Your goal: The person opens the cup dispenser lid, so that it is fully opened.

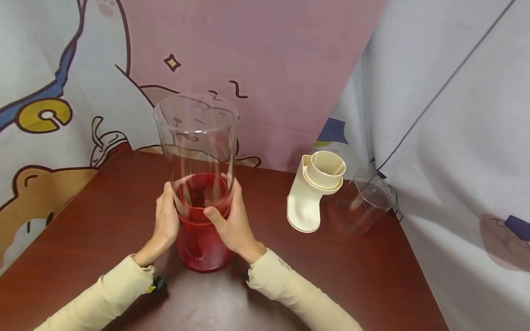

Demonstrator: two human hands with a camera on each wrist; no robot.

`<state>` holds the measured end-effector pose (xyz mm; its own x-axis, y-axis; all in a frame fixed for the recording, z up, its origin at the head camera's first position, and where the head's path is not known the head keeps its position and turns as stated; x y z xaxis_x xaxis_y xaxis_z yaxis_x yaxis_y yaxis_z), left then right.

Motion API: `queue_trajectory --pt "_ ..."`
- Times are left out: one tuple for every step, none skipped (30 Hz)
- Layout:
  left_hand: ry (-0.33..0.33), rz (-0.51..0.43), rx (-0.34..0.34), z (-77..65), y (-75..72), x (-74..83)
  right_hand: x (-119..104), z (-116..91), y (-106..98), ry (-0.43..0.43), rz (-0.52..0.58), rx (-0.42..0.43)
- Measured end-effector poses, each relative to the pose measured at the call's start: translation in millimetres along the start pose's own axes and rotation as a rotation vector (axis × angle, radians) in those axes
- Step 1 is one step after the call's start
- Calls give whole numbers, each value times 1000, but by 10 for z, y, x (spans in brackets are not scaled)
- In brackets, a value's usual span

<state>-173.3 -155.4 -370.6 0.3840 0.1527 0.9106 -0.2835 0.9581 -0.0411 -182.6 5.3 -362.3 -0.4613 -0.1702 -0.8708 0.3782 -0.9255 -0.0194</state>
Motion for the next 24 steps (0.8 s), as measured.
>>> queue_trajectory --pt "-1 0 5 -45 0 23 -25 -44 6 -8 2 0" --pt "1 -3 9 -91 0 43 -48 -92 11 -14 4 -1" --pt "1 -4 12 -138 2 66 -69 -142 15 -21 8 -1" --pt "3 -8 14 -185 6 84 -88 -194 19 -29 23 -6" --pt "4 -11 13 -232 11 102 -107 -245 21 -41 35 -8" --pt "6 -16 8 -279 16 122 -119 -297 23 -49 43 -10" --pt "7 -25 7 -322 19 139 -133 -345 25 -58 52 -15" --pt "10 -28 4 -361 20 156 -145 -390 28 -67 55 -20" --pt "10 -36 1 -393 18 172 -156 -426 34 -76 64 -27" --pt "9 -51 -10 -421 25 179 -168 -461 31 -84 63 -31" --pt "13 -69 -27 -438 28 188 -181 -485 29 -88 60 -36" --pt "15 -92 -49 -447 27 187 -186 -499 26 -91 64 -43" --pt "22 -118 -72 -454 18 177 -195 -506 22 -93 69 -54" --pt "48 -143 -112 -461 7 162 -203 -507 16 -96 60 -65" --pt "78 -162 -158 -472 -6 141 -216 -504 5 -101 59 -75" --pt "115 -182 -217 -486 -19 112 -234 -497 -12 -106 51 -84" --pt "156 -207 -280 -502 -31 81 -262 -480 -30 -116 46 -93" --pt "199 -217 -335 -521 -46 46 -304 -452 -49 -137 37 -99" --pt "242 -212 -379 -543 -62 11 -368 -411 -67 -166 17 -98" --pt "278 -206 -421 -559 -72 -21 -444 -348 -79 -202 19 -96" --pt "296 -200 -451 -567 -77 -51 -537 -271 -84 -238 30 -92" --pt "308 -208 -474 -569 -79 -78 -643 -176 -82 -274 46 -86" --pt "310 -204 -482 -564 -79 -99 -756 -71 -75 -314 57 -74" --pt "309 -194 -480 -557 -79 -116 -868 37 -63 -348 70 -62"
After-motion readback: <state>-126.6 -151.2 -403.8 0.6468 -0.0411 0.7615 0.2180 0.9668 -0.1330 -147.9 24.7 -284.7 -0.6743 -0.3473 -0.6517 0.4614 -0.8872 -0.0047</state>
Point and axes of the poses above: each hand's wrist, its own z-axis towards the middle knuckle, its own y-axis out of the palm, x = y × z, the point moved 4 cm from there along z, towards the middle knuckle, and after that the axes turned 3 degrees about z, right-handed, at the moved point
